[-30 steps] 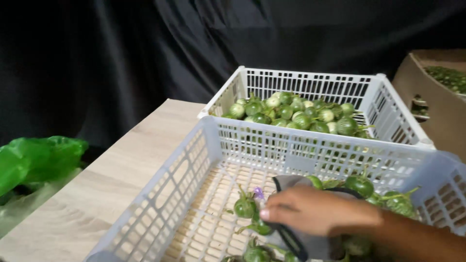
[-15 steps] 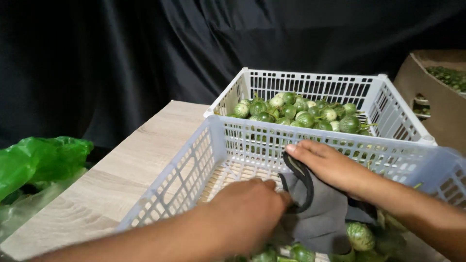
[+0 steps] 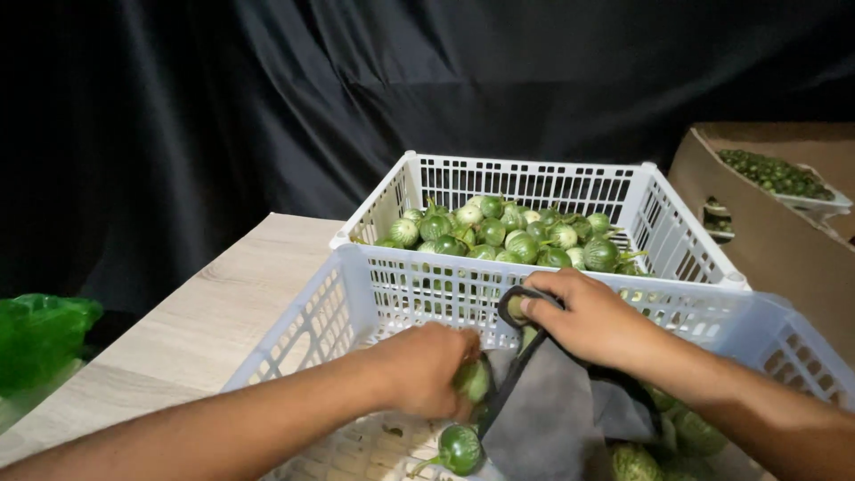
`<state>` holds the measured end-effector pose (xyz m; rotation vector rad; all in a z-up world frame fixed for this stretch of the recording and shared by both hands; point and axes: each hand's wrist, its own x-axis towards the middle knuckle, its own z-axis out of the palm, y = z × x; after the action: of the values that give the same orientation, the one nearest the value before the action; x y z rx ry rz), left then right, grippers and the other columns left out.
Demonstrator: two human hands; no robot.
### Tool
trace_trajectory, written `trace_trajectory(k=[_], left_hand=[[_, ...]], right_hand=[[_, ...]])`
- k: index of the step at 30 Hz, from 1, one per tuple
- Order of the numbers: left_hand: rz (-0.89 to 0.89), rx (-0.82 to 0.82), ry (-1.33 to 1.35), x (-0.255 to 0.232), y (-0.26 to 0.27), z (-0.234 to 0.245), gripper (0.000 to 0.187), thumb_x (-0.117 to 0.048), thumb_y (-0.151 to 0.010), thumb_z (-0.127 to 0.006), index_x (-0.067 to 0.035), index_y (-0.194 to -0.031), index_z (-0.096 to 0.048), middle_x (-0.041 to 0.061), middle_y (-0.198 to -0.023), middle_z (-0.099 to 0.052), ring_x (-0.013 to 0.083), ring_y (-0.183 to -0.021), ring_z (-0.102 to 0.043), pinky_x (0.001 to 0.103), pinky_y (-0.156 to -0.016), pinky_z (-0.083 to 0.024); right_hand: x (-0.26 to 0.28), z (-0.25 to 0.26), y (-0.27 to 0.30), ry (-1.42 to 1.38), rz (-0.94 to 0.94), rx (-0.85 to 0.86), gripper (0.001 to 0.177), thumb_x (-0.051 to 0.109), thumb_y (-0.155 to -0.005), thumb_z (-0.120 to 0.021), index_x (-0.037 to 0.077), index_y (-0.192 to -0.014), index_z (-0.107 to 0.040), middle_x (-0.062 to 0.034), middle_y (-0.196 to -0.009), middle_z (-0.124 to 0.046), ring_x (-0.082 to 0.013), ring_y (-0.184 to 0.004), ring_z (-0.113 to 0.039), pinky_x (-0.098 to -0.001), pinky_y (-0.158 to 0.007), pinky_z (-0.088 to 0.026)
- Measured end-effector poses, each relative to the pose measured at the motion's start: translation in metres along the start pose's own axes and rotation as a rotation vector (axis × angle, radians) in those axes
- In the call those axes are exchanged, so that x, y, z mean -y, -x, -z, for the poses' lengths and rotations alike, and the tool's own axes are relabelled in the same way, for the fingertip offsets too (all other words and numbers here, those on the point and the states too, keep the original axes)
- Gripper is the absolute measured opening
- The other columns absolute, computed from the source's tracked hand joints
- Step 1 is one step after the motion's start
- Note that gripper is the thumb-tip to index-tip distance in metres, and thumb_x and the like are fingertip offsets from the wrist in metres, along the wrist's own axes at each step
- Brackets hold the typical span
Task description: Cleaning, trimming, and sorting green eggplants from a crate into a basket using a cloth and snips
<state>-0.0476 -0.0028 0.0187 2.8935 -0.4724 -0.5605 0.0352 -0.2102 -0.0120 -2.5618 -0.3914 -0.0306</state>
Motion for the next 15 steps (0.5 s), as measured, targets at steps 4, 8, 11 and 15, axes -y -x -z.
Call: trace_trajectory(k=[4,8,11,15], left_hand=[[-0.208,-0.245,0.612,0.01,-0.022,-0.013,0.046,-0.011,-0.077,-0.077,-0.019,-0.118,-0.057,0.003,-0.093,-0.07,0.0122,-0.057,-0.06,0.029,-0.052,-0.047],[-0.213,-0.412,0.77,0.016,-0.033,-0.018,0.055,-0.024,-0.073,-0.083,-0.02,-0.122,-0.059,0.001,-0.106,-0.063,0.0086,-0.069,-0.065,0.026,-0.071,-0.053],[-0.157,-0.442,0.798,0.024,-0.039,-0.02,0.061,-0.024,-0.071,-0.085,-0.02,-0.128,-0.062,0.0,-0.099,-0.065,0.0078,-0.071,-0.066,0.024,-0.072,-0.052],[-0.135,-0.383,0.865,0.022,-0.026,-0.018,0.032,-0.017,-0.078,-0.089,-0.013,-0.1,-0.066,-0.003,-0.076,-0.062,0.0094,-0.064,-0.052,0.025,-0.06,-0.045]], right_hand=[[0.016,-0.003,0.014,-0.003,-0.115,-0.052,0.036,0.042,-0.093,-0.054,0.033,-0.121,-0.074,-0.0024,-0.116,-0.065,-0.0214,-0.113,-0.066,-0.0327,-0.096,-0.046],[0.01,-0.011,0.014,-0.053,-0.041,-0.128,0.026,0.038,-0.097,-0.05,0.02,-0.103,-0.067,-0.0057,-0.095,-0.068,-0.0238,-0.098,-0.065,-0.0351,-0.086,-0.045],[0.019,-0.014,0.022,-0.167,0.072,-0.162,0.028,0.035,-0.099,-0.051,0.014,-0.099,-0.07,-0.003,-0.09,-0.068,-0.0181,-0.091,-0.065,-0.0322,-0.083,-0.045],[0.024,-0.029,0.037,-0.242,0.285,-0.192,0.05,0.031,-0.1,-0.048,0.02,-0.148,-0.06,-0.0023,-0.099,-0.063,-0.0153,-0.102,-0.061,-0.0333,-0.093,-0.05]])
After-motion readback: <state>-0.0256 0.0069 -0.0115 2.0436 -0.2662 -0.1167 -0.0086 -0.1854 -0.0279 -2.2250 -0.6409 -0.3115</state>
